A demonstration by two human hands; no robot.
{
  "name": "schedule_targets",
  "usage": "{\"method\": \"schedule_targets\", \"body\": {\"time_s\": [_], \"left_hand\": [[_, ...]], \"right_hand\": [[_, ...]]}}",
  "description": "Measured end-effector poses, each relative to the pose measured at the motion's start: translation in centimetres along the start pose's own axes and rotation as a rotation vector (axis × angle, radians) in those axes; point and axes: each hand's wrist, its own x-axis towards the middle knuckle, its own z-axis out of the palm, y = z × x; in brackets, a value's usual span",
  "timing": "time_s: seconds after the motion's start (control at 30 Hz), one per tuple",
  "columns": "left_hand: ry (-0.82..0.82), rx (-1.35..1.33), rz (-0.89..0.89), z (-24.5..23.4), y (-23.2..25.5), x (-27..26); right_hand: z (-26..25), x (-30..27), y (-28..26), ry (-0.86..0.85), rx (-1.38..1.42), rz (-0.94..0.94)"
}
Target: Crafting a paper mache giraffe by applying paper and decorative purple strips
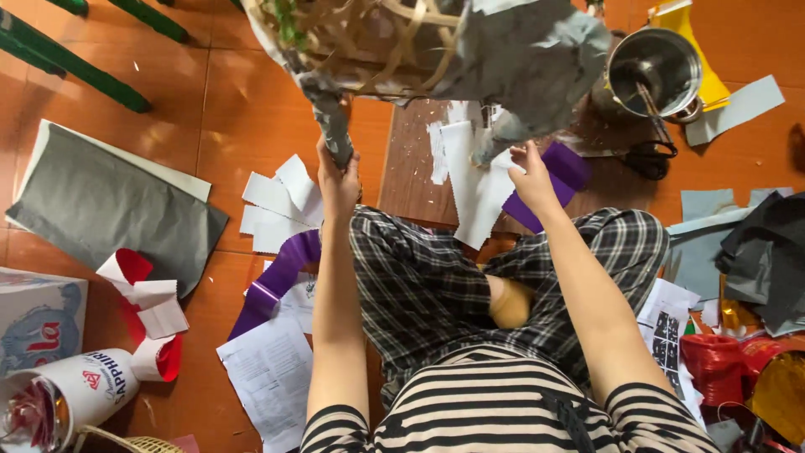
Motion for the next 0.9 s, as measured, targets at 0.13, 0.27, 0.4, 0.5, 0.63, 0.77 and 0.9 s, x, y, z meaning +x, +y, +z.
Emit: {"method": "schedule_targets", "body": {"time_s": [0.13, 0.27, 0.4, 0.5, 0.63, 0.77, 0.9], "left_hand": [[0.021, 0.024, 0.038, 0.7, -1.8, -1.0], [0.039, -0.034, 0.040, 1.2, -2.3, -2.1], [0.019, -0.075, 0.050, 0.7, -2.5, -3.4], [-0.014, -0.020, -0.013, -0.2, -3.1, -3.6], [-0.059, 0.025, -0.158, -0.2, -2.7, -3.4], [-0.043, 0.150, -0.143, -0.2, -2.3, -3.5], [-0.037, 0.157, -0.159, -0.2, -2.9, -3.8]], "right_hand": [[0.1, 1.5, 2.4, -0.015, -0.141, 0.108], [0.9, 2.4, 5.3, 0.015, -0.277, 0.187], [4.2, 1.7, 0.0, 0.023, -0.396, 0.224], [6.5, 0.7, -7.1, 0.037, -0.371, 0.174], [9.6, 1.0, -1.0, 0.280, -0.690, -0.076], [10.2, 0.9, -1.3, 0.353, -0.622, -0.147], [6.6, 2.5, -1.5, 0.147, -0.536, 0.209]]}}
